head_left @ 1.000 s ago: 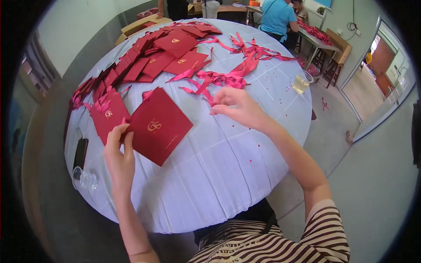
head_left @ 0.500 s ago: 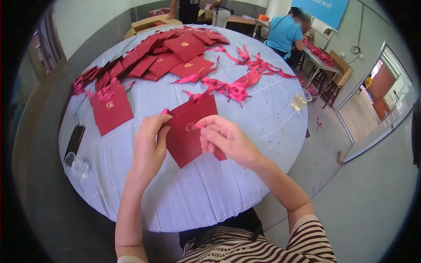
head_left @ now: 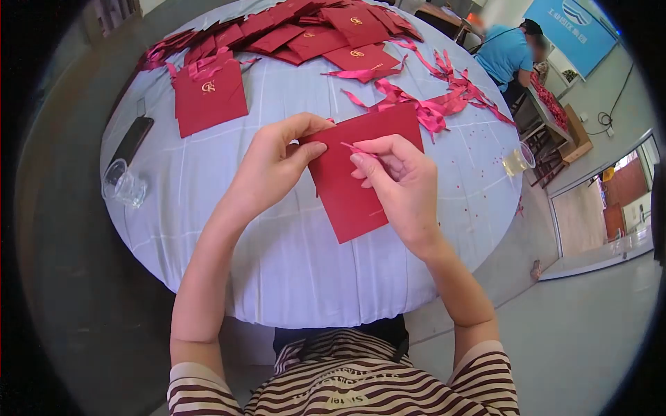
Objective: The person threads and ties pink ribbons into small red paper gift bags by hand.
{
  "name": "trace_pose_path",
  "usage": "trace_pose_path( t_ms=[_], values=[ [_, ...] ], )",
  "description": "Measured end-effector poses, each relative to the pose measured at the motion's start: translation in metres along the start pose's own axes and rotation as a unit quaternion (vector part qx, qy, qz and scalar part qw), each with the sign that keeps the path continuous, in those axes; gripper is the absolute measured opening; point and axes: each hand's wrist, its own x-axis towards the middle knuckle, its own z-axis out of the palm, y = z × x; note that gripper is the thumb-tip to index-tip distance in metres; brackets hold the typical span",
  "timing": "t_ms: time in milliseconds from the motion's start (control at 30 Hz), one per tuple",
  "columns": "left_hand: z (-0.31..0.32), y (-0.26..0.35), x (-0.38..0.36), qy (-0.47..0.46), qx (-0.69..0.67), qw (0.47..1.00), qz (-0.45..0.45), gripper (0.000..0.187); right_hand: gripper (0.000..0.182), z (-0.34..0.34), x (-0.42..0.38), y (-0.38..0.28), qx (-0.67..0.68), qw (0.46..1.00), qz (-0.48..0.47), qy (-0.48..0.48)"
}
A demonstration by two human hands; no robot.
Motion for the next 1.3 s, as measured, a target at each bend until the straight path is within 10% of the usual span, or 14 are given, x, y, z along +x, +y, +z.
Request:
trace_pose_path(
  t_ms=[900, 1300],
  values=[
    [0.015, 0.004, -0.010, 0.030, -0.032, 0.999, 0.025, 0.025, 0.013, 0.014, -0.008, -0.002, -0.221, 0.935, -0.248, 0.127],
    [0.033, 0.017, -0.021, 0.091, 0.148, 0.968, 0.179, 0.027, 0.015, 0.017, -0.016, -0.010, -0.336, 0.882, -0.300, 0.136]
  ],
)
